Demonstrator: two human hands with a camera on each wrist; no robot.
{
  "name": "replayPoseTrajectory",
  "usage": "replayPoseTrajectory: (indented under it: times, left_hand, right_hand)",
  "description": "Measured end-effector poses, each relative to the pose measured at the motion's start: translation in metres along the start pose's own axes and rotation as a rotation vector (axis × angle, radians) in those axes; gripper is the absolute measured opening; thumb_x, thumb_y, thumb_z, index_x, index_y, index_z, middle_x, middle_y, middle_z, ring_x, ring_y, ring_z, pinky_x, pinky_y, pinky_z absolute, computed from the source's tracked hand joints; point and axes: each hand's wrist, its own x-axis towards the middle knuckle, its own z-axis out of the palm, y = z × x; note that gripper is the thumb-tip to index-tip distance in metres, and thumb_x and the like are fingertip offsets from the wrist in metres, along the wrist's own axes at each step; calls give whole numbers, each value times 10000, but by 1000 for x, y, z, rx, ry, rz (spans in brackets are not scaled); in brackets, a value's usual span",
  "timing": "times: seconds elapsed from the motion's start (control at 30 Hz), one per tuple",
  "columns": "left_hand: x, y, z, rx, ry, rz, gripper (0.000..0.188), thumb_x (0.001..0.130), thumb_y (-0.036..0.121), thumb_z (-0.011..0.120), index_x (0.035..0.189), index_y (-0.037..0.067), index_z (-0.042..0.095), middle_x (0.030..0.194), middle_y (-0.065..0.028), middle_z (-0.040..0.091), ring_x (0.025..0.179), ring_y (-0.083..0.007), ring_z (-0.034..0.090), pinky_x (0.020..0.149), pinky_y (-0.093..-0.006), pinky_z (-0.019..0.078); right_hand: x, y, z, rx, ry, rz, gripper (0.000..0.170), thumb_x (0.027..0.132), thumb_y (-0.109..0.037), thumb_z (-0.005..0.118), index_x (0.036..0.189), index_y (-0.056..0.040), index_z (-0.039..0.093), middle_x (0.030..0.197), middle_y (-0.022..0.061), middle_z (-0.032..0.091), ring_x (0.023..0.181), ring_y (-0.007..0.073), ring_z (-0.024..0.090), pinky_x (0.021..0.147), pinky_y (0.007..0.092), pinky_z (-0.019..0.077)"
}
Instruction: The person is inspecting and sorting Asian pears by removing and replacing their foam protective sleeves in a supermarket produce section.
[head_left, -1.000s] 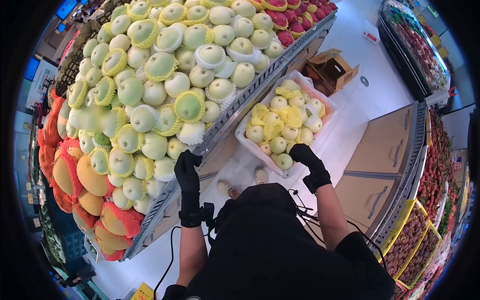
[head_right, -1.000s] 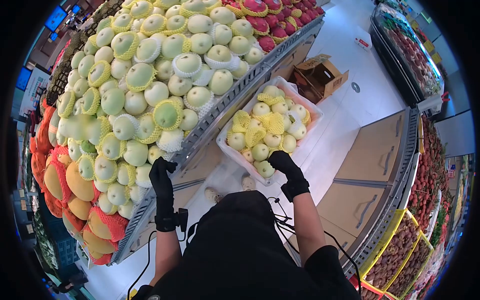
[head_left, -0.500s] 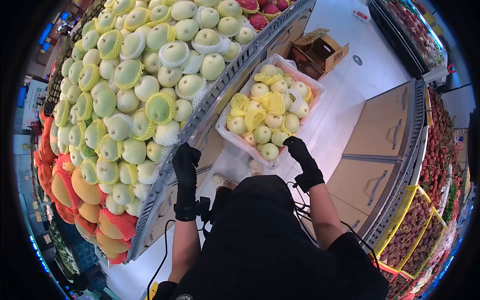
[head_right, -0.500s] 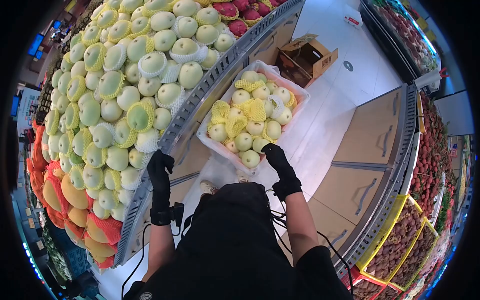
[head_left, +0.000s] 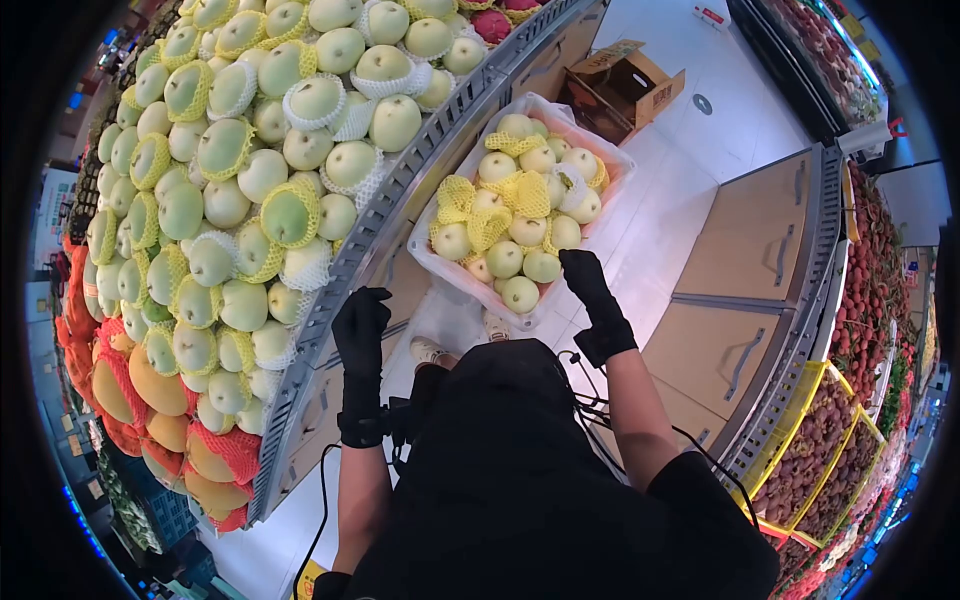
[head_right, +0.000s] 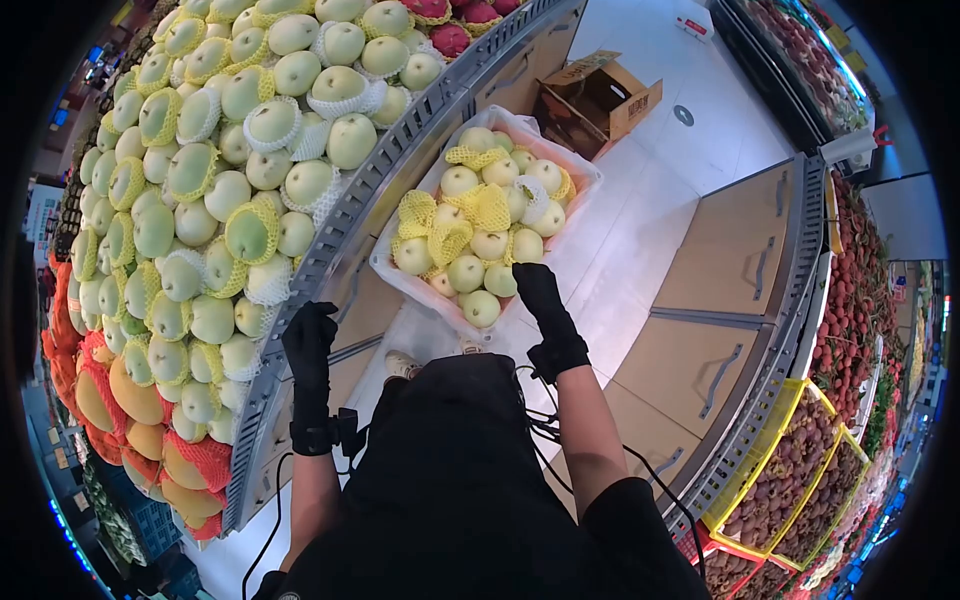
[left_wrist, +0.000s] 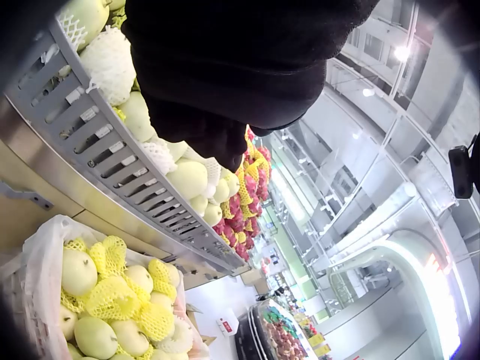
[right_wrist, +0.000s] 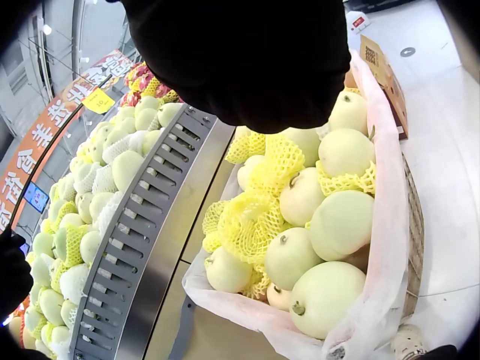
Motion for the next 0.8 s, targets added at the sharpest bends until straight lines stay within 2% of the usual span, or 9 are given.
replayPoseTrajectory:
  times: [0.07,0.17,0.27,0.47,0.5,0.6,0.63,0.73,0.8]
  left_hand:
    - [-1,4,0,3,-4,10,313,1011,181,424,954,-47,630,638,7,504,544,-53,418,511,-223,335]
    - [2,2,3,-79,42,40,275,998,156,440,957,-50,616,713,-35,573,594,-85,512,552,-237,416]
    - [4,2,1,-41,84,65,247,981,131,456,946,-55,614,793,-84,627,696,-135,598,650,-269,482]
    - [3,4,-4,186,93,138,225,958,103,465,943,-57,622,873,-110,670,828,-178,635,810,-307,489]
    - [3,2,-3,175,102,130,227,958,104,465,948,-57,626,880,-108,673,835,-178,636,814,-308,489]
    - [2,-2,-5,137,122,100,235,959,106,464,969,-56,634,895,-105,677,850,-179,640,822,-309,491]
    - [2,-2,-5,121,124,81,238,959,106,463,978,-56,636,898,-104,678,852,-180,641,823,-309,492]
    - [1,0,-7,113,119,58,243,962,107,460,995,-56,638,903,-102,678,855,-179,642,823,-310,495]
    - [1,1,-7,112,114,56,247,965,109,458,999,-55,639,904,-101,677,856,-177,643,823,-311,497]
  right_hand:
    - [5,5,-3,-372,-106,-159,204,878,-195,564,758,-41,624,758,163,639,621,323,603,564,391,482]
    - [8,-3,-7,-203,-198,-14,94,818,-117,593,782,-51,649,754,129,642,599,255,622,543,349,495]
    - [10,-7,-2,463,-97,360,97,773,-81,626,846,-41,677,778,101,657,627,202,644,569,332,509]
    - [26,29,19,467,174,300,180,777,-98,628,935,-40,690,841,109,684,721,223,667,662,344,530]
    - [31,32,18,350,234,238,198,779,-84,603,954,-44,688,848,130,684,804,285,667,735,381,527]
    - [48,41,7,41,267,121,228,763,-62,593,970,-52,688,836,154,681,862,337,652,795,409,515]
    - [56,41,3,-33,191,232,267,776,-51,590,1031,-62,668,939,149,663,926,341,627,837,394,501]
    - [70,45,1,-10,381,89,336,741,-80,629,1076,-81,656,1009,166,622,971,338,606,858,393,496]
    - [82,48,0,-96,319,78,410,721,-108,644,1130,-100,644,1074,195,590,984,364,594,876,415,493]
